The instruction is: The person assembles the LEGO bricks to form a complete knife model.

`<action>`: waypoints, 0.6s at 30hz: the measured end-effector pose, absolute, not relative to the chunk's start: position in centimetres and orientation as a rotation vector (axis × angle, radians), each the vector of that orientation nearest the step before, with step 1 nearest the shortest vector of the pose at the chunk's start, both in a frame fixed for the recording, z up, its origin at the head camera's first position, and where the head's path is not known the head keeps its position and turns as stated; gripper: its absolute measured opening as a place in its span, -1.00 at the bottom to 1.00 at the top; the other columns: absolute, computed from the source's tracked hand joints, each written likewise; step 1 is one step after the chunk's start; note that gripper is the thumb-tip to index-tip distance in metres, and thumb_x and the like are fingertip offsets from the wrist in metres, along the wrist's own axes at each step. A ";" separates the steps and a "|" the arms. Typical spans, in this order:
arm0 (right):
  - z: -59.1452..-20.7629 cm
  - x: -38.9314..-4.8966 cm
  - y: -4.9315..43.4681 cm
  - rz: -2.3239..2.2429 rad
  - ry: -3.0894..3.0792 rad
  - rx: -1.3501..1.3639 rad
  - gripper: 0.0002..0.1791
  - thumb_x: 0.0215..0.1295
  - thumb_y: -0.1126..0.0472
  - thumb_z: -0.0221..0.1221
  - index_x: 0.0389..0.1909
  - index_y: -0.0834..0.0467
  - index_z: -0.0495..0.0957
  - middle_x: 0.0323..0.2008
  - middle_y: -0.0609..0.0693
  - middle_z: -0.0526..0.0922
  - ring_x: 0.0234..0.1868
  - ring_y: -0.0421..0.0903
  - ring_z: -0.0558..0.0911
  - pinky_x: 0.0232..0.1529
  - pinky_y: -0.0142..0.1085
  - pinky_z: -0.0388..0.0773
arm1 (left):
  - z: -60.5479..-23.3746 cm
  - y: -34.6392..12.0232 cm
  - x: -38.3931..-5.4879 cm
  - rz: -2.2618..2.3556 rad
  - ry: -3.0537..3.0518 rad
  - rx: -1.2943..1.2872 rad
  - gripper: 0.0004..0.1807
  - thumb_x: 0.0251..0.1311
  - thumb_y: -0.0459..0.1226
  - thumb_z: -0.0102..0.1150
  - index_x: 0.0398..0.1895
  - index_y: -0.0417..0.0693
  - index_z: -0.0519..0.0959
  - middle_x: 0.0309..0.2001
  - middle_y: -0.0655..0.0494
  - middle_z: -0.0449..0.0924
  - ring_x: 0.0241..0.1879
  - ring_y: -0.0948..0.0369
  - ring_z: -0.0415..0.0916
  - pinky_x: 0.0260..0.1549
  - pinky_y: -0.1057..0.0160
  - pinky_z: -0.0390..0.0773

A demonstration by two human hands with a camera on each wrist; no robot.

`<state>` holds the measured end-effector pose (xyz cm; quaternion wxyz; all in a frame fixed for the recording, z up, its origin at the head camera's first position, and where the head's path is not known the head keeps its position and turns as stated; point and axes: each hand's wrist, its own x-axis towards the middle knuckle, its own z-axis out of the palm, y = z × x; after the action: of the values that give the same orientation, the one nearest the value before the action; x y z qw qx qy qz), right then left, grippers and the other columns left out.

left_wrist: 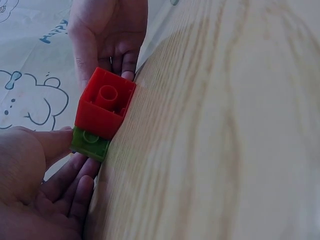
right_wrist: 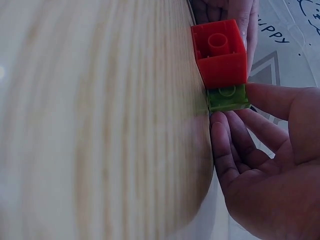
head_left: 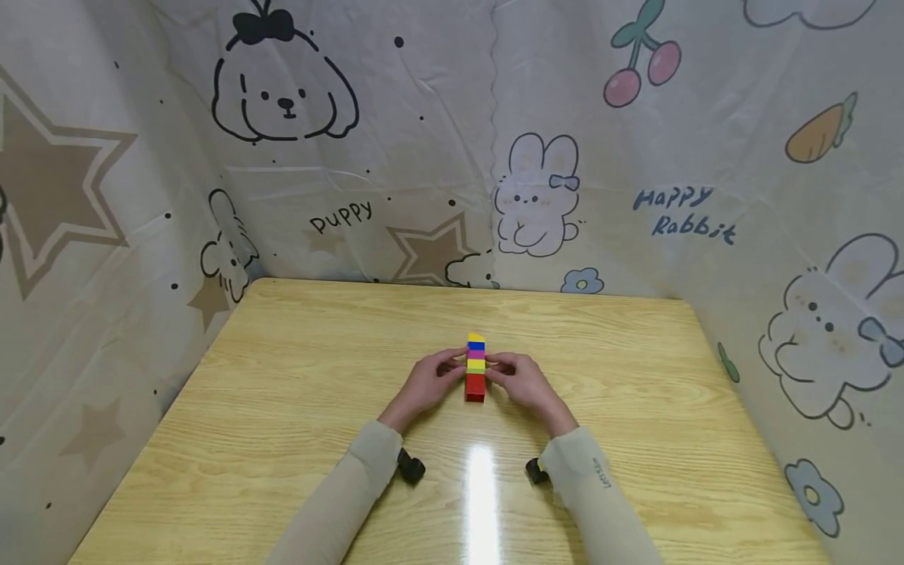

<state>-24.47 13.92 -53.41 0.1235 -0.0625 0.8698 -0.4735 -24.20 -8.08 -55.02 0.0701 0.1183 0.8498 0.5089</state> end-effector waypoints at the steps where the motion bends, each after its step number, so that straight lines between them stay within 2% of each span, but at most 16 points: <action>1: -53.4 -24.5 13.9 -1.380 2.538 -0.180 -0.61 0.50 0.14 0.24 0.28 0.12 0.62 0.01 0.05 0.74 -0.03 -0.05 0.65 -0.11 -0.26 0.58 | -55.0 -8.1 -24.2 1.532 2.558 0.355 -0.55 0.50 -0.17 0.18 0.41 0.15 0.54 0.07 -0.01 0.72 0.06 0.06 0.66 0.18 -0.01 0.60; 6: -53.4 -24.5 13.9 -1.378 2.542 -0.172 -0.61 0.51 0.14 0.23 0.28 0.12 0.62 0.02 0.05 0.74 -0.01 -0.05 0.65 -0.09 -0.24 0.58 | -55.0 -8.0 -24.2 1.538 2.561 0.355 -0.56 0.50 -0.18 0.18 0.40 0.14 0.54 0.05 -0.01 0.73 0.05 0.07 0.65 0.17 0.00 0.60; 18: -53.2 -24.1 13.6 -1.324 2.587 -0.215 -0.57 0.52 0.15 0.21 0.34 0.14 0.57 0.10 0.07 0.72 0.08 0.00 0.68 0.15 -0.06 0.63 | -54.7 -8.0 -24.1 1.505 2.567 0.342 -0.56 0.51 -0.18 0.17 0.41 0.17 0.53 0.07 0.02 0.72 0.07 0.07 0.65 0.18 -0.01 0.60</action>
<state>-24.10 13.60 -53.20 0.1134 -0.0732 0.8820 -0.4515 -24.11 -8.00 -54.74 0.0728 0.1140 0.8547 0.5012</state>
